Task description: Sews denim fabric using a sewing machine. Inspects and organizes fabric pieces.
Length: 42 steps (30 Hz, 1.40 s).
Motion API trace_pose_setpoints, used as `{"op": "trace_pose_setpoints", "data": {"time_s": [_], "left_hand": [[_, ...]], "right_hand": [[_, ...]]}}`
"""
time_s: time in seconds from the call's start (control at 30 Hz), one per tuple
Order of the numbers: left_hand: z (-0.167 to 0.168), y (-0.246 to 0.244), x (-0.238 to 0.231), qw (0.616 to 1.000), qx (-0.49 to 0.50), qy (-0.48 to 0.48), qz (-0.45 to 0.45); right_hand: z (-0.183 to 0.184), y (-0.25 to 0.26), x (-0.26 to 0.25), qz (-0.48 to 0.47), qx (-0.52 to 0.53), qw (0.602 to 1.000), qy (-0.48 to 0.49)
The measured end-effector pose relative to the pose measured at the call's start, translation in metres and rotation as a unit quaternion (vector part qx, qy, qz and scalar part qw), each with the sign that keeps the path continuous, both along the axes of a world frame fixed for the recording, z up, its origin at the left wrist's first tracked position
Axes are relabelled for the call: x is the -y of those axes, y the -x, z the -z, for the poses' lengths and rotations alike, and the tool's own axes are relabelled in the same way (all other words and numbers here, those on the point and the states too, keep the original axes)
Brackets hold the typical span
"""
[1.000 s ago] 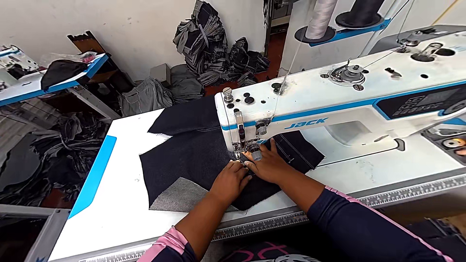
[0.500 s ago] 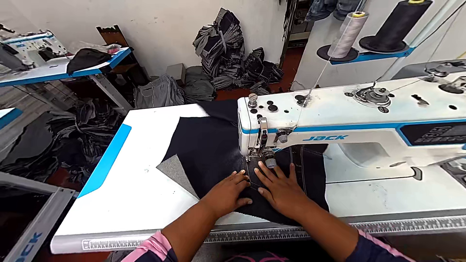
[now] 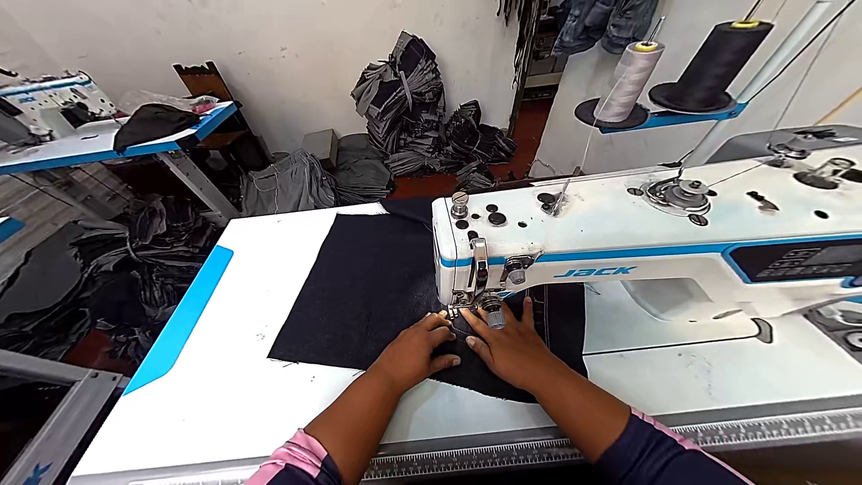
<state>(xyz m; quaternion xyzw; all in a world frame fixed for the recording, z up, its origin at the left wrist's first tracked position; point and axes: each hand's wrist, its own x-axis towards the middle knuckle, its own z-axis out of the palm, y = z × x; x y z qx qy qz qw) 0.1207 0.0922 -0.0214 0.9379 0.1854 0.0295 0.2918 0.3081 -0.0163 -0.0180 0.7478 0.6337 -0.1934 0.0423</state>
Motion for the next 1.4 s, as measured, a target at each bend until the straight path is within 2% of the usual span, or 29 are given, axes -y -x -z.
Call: {"op": "trace_pose_setpoints", "data": {"time_s": [0.5,0.6,0.63,0.7,0.73,0.8,0.87,0.97,1.03,1.07,1.13,1.17,1.2,1.27,1.33,1.4], "left_hand": [[-0.003,-0.011,-0.02,1.0,-0.013,-0.012,0.002],[-0.011,-0.01,-0.009,0.998,-0.054,-0.017,-0.019],[-0.012,-0.009,0.0,0.997,-0.054,-0.029,-0.037],[-0.002,-0.006,0.03,0.994,0.037,-0.08,-0.064],[0.003,-0.007,0.046,0.988,0.097,-0.106,-0.057],[-0.002,-0.011,0.071,0.984,0.147,-0.097,-0.018],[-0.01,-0.009,0.082,0.984,0.162,-0.078,0.006],[-0.018,0.004,0.074,0.997,0.076,-0.016,0.003],[-0.008,0.014,0.061,0.999,0.049,0.002,-0.001],[0.001,0.019,0.057,0.998,0.068,0.002,-0.006],[0.012,0.027,0.057,0.995,0.101,0.004,-0.013],[0.011,0.027,0.057,0.994,0.106,0.005,-0.015],[0.01,0.026,0.056,0.994,0.106,0.008,-0.019],[0.008,0.022,0.059,0.994,0.105,0.017,-0.027],[0.009,0.023,0.064,0.993,0.109,0.025,-0.036],[0.011,0.023,0.065,0.992,0.122,0.008,-0.042]], "right_hand": [[-0.007,-0.004,-0.021,0.026,0.011,0.999,0.024],[-0.028,-0.008,-0.024,0.037,-0.015,0.998,0.039],[-0.038,-0.015,-0.026,0.06,-0.038,0.997,0.009],[-0.045,-0.035,-0.034,0.127,-0.065,0.986,-0.083],[-0.036,-0.049,-0.038,0.141,-0.048,0.98,-0.129],[-0.014,-0.071,-0.039,0.145,0.013,0.977,-0.156],[0.001,-0.069,-0.023,0.142,0.066,0.974,-0.163],[0.009,-0.025,0.037,0.182,0.088,0.967,-0.154],[0.02,0.007,0.079,0.183,0.137,0.948,-0.222],[0.02,0.02,0.093,0.182,0.15,0.947,-0.217],[-0.002,0.032,0.103,0.18,0.13,0.97,-0.099],[-0.018,0.034,0.096,0.172,0.106,0.979,-0.035],[-0.025,0.033,0.09,0.137,0.088,0.985,-0.054],[-0.004,0.024,0.079,-0.001,0.056,0.975,-0.217],[0.017,0.012,0.07,-0.087,-0.013,0.974,-0.207],[0.031,0.004,0.069,-0.109,-0.019,0.965,-0.239]]}}
